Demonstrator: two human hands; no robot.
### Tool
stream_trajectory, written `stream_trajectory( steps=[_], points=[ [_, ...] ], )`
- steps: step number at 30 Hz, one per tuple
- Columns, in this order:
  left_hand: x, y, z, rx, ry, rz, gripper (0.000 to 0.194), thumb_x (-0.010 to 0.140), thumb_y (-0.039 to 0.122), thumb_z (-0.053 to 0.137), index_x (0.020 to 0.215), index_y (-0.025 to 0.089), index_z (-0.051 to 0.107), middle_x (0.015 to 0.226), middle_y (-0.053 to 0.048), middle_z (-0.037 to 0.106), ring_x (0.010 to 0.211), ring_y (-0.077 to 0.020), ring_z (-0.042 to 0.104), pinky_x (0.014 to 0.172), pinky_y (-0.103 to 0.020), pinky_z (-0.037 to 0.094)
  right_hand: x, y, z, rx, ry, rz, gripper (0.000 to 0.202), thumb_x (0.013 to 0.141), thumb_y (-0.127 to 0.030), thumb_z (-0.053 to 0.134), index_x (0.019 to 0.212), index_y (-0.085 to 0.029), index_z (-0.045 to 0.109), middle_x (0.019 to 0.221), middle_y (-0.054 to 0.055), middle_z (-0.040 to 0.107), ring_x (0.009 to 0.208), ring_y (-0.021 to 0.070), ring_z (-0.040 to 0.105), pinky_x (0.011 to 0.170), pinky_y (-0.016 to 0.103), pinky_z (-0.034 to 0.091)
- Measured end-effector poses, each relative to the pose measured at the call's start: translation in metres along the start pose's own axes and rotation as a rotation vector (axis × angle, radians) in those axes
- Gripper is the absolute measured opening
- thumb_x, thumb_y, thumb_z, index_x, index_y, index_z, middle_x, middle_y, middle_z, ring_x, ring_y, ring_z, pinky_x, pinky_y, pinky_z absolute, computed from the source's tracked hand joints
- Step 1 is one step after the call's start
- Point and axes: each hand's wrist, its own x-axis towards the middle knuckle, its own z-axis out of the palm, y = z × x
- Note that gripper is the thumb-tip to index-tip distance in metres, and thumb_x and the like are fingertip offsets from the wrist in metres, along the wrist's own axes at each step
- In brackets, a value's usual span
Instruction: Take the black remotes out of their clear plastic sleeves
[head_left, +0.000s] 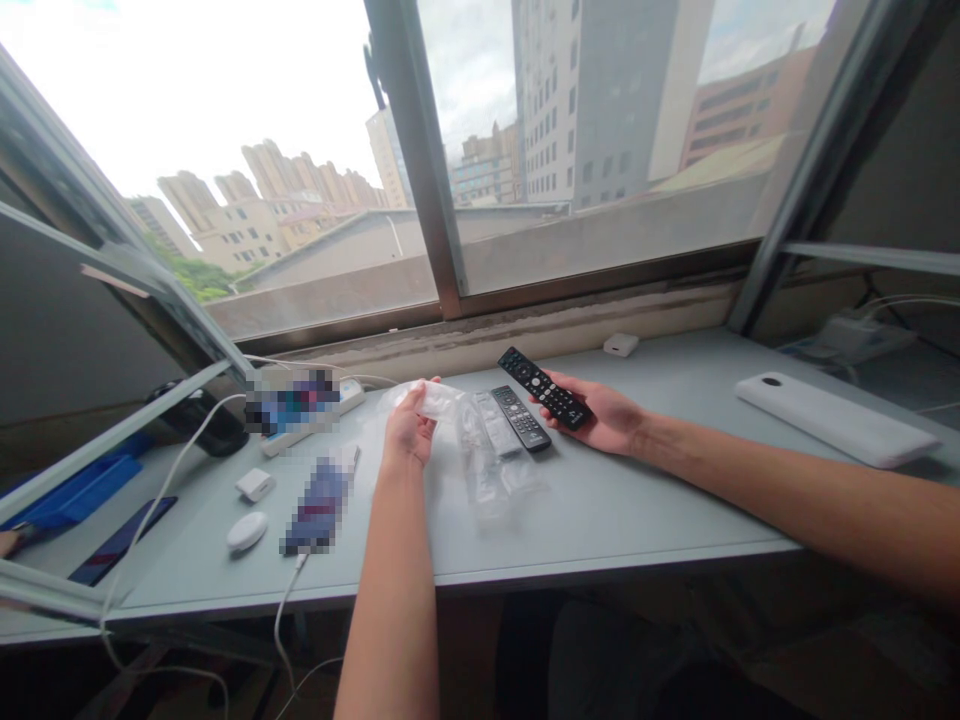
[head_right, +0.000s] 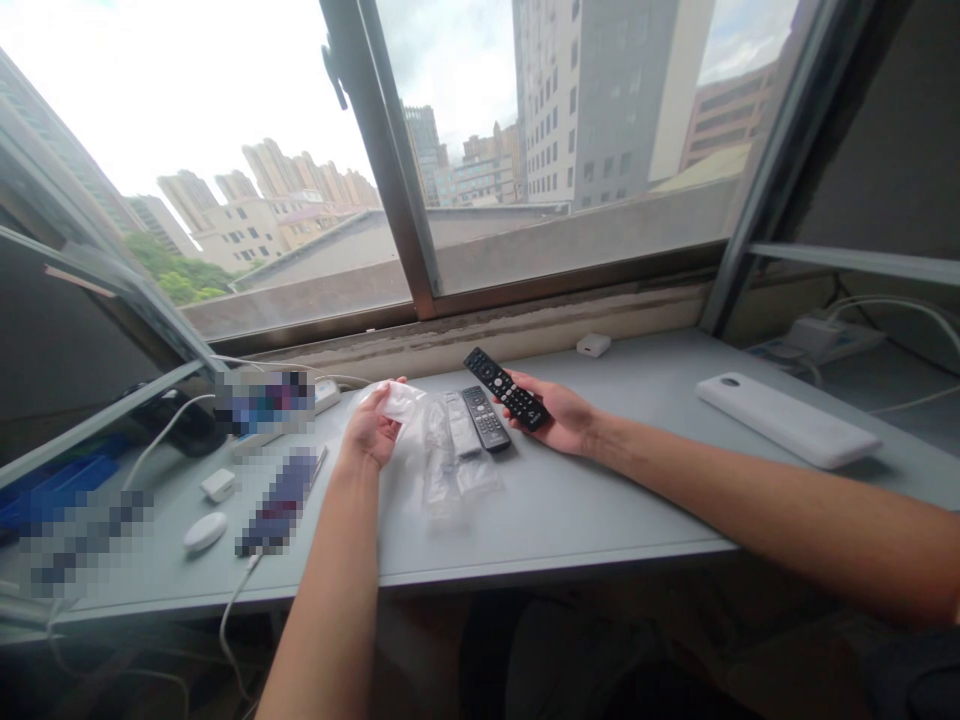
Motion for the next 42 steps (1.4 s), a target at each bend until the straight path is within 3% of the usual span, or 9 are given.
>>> stream_trajectory(
  steps=[7, 13, 21, 25, 31, 33, 38, 42],
  points=[
    [-0.002, 0.000, 0.002, -0.018, 0.011, 0.003, 0.012, 0.102, 0.013, 0.067, 0.110, 0.010, 0.076, 0.105, -0.008, 0.083, 0.068, -0.0083, 0.072, 0.060, -0.017, 0.057, -0.001, 0.002, -0.003, 0.002, -0.149, -0.054, 0.014, 0.108, -0.023, 0.068, 0.119, -0.018, 0.075, 0.113, 0.011, 0.082, 0.102, 0.0200, 0.079, 0.090, 0.029, 0.066],
    [-0.002, 0.001, 0.002, -0.012, 0.018, -0.006, 0.013, 0.102, 0.012, 0.065, 0.109, 0.010, 0.076, 0.105, -0.008, 0.083, 0.068, -0.0076, 0.071, 0.059, -0.016, 0.056, -0.001, 0.005, -0.004, -0.030, -0.239, -0.107, 0.033, 0.091, -0.021, 0.090, 0.122, -0.019, 0.080, 0.126, 0.009, 0.082, 0.119, 0.0201, 0.076, 0.111, 0.031, 0.058],
    [-0.001, 0.001, 0.002, -0.014, 0.024, -0.001, 0.015, 0.101, 0.012, 0.067, 0.113, 0.010, 0.075, 0.108, -0.009, 0.083, 0.069, -0.0084, 0.072, 0.060, -0.018, 0.057, -0.001, 0.005, -0.002, -0.224, -0.176, -0.296, 0.041, 0.081, -0.026, 0.098, 0.117, -0.021, 0.080, 0.132, 0.008, 0.080, 0.116, 0.0206, 0.075, 0.114, 0.038, 0.055],
    [0.000, 0.000, 0.002, -0.014, 0.023, 0.006, 0.014, 0.100, 0.012, 0.068, 0.112, 0.010, 0.075, 0.110, -0.009, 0.083, 0.070, -0.0087, 0.073, 0.060, -0.018, 0.057, -0.005, 0.008, 0.000, -0.477, -0.112, -0.582, 0.049, 0.078, -0.031, 0.101, 0.119, -0.022, 0.076, 0.132, 0.010, 0.080, 0.115, 0.0250, 0.076, 0.111, 0.044, 0.057],
    [0.004, -0.002, -0.001, -0.010, 0.003, 0.019, 0.017, 0.098, 0.014, 0.071, 0.114, 0.011, 0.076, 0.111, -0.011, 0.083, 0.070, -0.0093, 0.074, 0.060, -0.018, 0.057, -0.016, 0.010, 0.001, -1.029, -0.070, -1.096, 0.042, 0.092, -0.030, 0.090, 0.132, -0.027, 0.078, 0.126, 0.011, 0.078, 0.116, 0.0302, 0.073, 0.108, 0.050, 0.059],
    [0.005, -0.003, -0.002, -0.007, -0.008, 0.021, 0.014, 0.099, 0.015, 0.070, 0.111, 0.011, 0.076, 0.113, -0.011, 0.083, 0.071, -0.0095, 0.074, 0.060, -0.018, 0.058, -0.016, 0.011, 0.000, -1.116, -0.058, -1.195, 0.043, 0.095, -0.027, 0.086, 0.137, -0.030, 0.078, 0.123, 0.011, 0.075, 0.114, 0.0295, 0.072, 0.103, 0.049, 0.061],
    [0.003, -0.002, -0.001, -0.012, 0.006, 0.022, 0.012, 0.099, 0.014, 0.070, 0.109, 0.012, 0.076, 0.110, -0.010, 0.083, 0.072, -0.0092, 0.074, 0.060, -0.016, 0.057, -0.016, 0.015, 0.001, -1.143, -0.073, -1.207, 0.051, 0.097, -0.028, 0.085, 0.146, -0.034, 0.075, 0.116, 0.009, 0.070, 0.103, 0.0257, 0.072, 0.092, 0.042, 0.064],
    [0.001, -0.001, 0.000, -0.002, 0.013, 0.016, 0.011, 0.100, 0.014, 0.069, 0.107, 0.012, 0.076, 0.110, -0.010, 0.083, 0.070, -0.0085, 0.073, 0.059, -0.016, 0.057, -0.019, 0.017, 0.003, -1.098, -0.115, -1.054, 0.058, 0.097, -0.038, 0.085, 0.152, -0.027, 0.070, 0.123, 0.011, 0.075, 0.104, 0.0260, 0.073, 0.095, 0.042, 0.062]
  ],
)
